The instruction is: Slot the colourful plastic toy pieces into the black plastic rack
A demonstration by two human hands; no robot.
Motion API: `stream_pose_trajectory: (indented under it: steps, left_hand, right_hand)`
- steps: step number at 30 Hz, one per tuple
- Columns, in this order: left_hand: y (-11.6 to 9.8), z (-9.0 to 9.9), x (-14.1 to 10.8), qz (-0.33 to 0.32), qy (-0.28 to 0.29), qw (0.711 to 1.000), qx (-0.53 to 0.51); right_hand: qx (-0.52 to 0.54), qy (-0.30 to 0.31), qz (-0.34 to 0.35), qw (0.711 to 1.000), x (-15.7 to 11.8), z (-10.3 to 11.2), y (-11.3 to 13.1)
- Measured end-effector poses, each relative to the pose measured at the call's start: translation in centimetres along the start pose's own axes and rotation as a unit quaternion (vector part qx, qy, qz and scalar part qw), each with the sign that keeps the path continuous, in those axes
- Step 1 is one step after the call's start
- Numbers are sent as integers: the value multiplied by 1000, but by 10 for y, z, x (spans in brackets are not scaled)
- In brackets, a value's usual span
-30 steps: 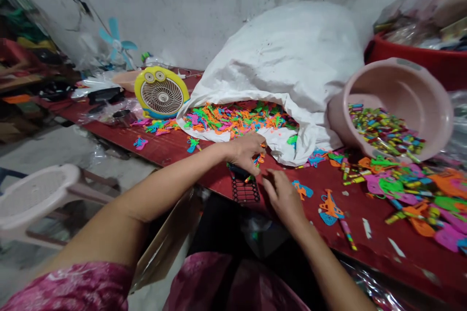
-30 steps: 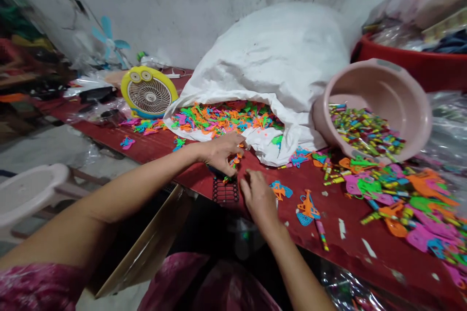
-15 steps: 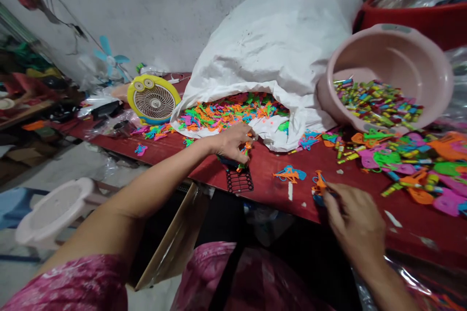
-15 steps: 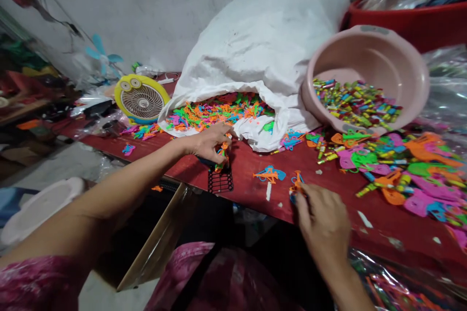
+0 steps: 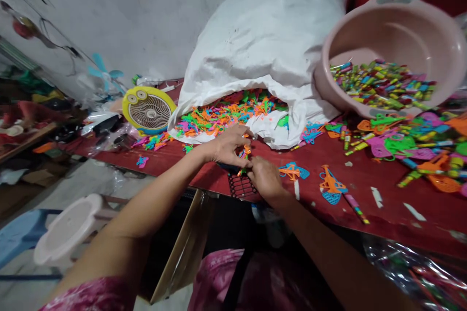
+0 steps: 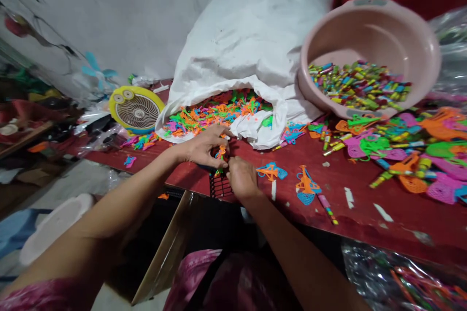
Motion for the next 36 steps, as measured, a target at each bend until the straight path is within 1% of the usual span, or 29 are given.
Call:
stream_pose_trajectory:
  steps: [5, 8, 11, 15, 18, 20, 21, 23, 24, 26, 28, 30, 33, 34, 36]
  left_hand:
    - [-1, 0, 2, 7, 9, 1000, -6]
    - [-1, 1, 2, -2, 7, 1000, -1]
    - [-1, 0, 0, -9, 0, 1000, 16]
    - [2, -1, 0, 3, -7, 999, 38]
    - [8, -1, 0, 40, -6, 998, 56]
    - [17, -1, 0, 93, -4, 993, 75]
    - [23, -1, 0, 133, -7, 987, 88]
    - [37, 2, -3, 232, -21, 967, 108]
    - [43, 3, -5, 281, -31, 952, 114]
    - [47, 5, -6, 353, -48, 928, 109]
    - [43, 5, -1, 386, -54, 916, 98]
    - [38, 8, 5, 394, -64, 912, 99]
    - [33, 17, 11, 366, -84, 921, 106]
    - [32, 19, 14, 342, -83, 931, 99]
    - [29, 16, 19, 261, -48, 962, 64]
  right_hand:
    - [10, 6, -30, 999, 1, -6, 4]
    - [8, -8, -40, 999, -1, -6, 9]
    - [0, -28, -34, 999, -4, -2, 12]
    - [3, -70, 14, 997, -14, 12, 16]
    - [12, -107, 51, 993, -34, 32, 8]
    - [20, -128, 67, 989, -56, 51, -9]
    - [20, -132, 68, 989, -68, 61, -22]
    - [-6, -160, 38, 986, -93, 84, -60]
    - [-42, -174, 18, 984, -106, 94, -81]
    - [-121, -162, -23, 979, -124, 102, -122]
    - [-171, -126, -38, 976, -133, 98, -154]
    - [-189, -101, -45, 976, -136, 91, -174]
    - [-198, -83, -59, 975, -132, 80, -186]
    - [-198, -84, -63, 975, -129, 79, -187]
    - [-189, -91, -68, 975, -123, 78, -190]
Point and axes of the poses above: each hand's wrist, its own x-axis towards the middle knuckle, its own z-axis out of the back of the hand, y = z × x, the point moved 10 cm from there along x, towards the middle knuckle, and after that the axes turned 2 degrees about -x, right-handed, at the moved point
